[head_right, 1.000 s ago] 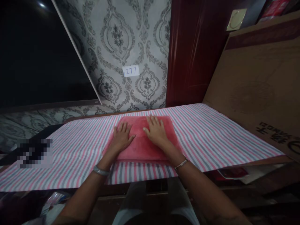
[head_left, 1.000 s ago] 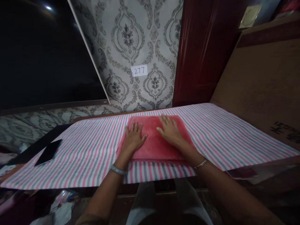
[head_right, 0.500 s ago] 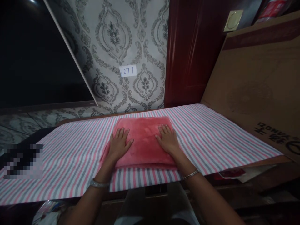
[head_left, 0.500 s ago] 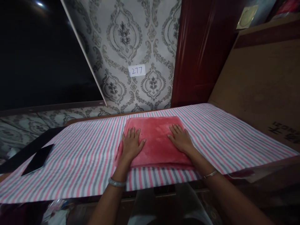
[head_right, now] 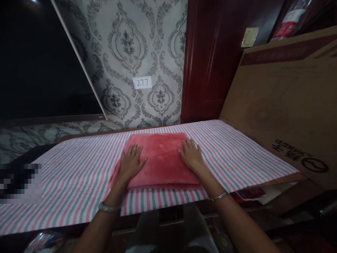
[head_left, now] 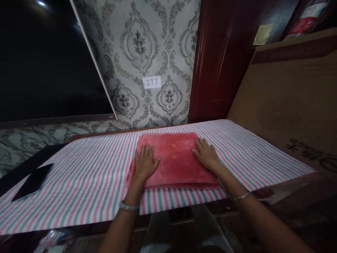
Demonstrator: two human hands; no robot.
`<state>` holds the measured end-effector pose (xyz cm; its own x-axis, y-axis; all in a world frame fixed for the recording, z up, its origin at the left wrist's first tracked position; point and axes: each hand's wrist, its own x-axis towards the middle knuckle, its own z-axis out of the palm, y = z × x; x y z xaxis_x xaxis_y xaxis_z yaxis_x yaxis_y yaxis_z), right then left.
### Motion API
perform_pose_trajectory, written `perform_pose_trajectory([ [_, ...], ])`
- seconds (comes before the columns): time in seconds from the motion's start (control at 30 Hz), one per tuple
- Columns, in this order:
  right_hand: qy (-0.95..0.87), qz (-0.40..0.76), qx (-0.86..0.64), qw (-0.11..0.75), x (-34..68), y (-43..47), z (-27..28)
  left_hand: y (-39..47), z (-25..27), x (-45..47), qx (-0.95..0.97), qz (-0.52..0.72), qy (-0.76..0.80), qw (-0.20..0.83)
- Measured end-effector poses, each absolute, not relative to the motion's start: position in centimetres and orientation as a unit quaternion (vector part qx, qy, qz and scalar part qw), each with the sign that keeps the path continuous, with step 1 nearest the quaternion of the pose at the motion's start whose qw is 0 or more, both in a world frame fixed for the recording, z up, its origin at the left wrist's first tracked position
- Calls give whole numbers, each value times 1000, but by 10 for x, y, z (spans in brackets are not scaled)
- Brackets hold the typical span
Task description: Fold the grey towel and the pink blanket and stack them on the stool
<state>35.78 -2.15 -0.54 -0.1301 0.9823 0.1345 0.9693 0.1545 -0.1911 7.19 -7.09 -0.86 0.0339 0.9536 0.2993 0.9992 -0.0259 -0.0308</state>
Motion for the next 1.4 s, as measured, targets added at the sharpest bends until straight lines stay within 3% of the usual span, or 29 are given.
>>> perform_pose_trajectory([
  [0.17, -755, 28, -634, 163, 329, -7, 17, -71, -9, 71, -707, -98, -689, 125],
  [0.37, -779, 76, -599, 167, 321, 2, -7, -71, -11, 72, -707, -104, -688, 129],
  [0.6, -585, 243, -563, 531, 341, 1, -20, -73, 0, 72, -705, -91, -697, 96],
  [0.83, -425, 377, -392, 724, 322, 13, -12, -60, 48, 149, -814, -123, -568, -7],
  [0.97, -373, 393, -422, 727, 306, 11, -45, -41, 29, 194, -851, -105, -514, -18],
  [1.13, -466, 314, -454, 692, 308, 6, -70, -41, -11, 201, -844, -123, -522, 14],
  [1.4, -529, 229, -510, 639, 311, 0, -61, -29, 8, 140, -809, -59, -584, 19],
])
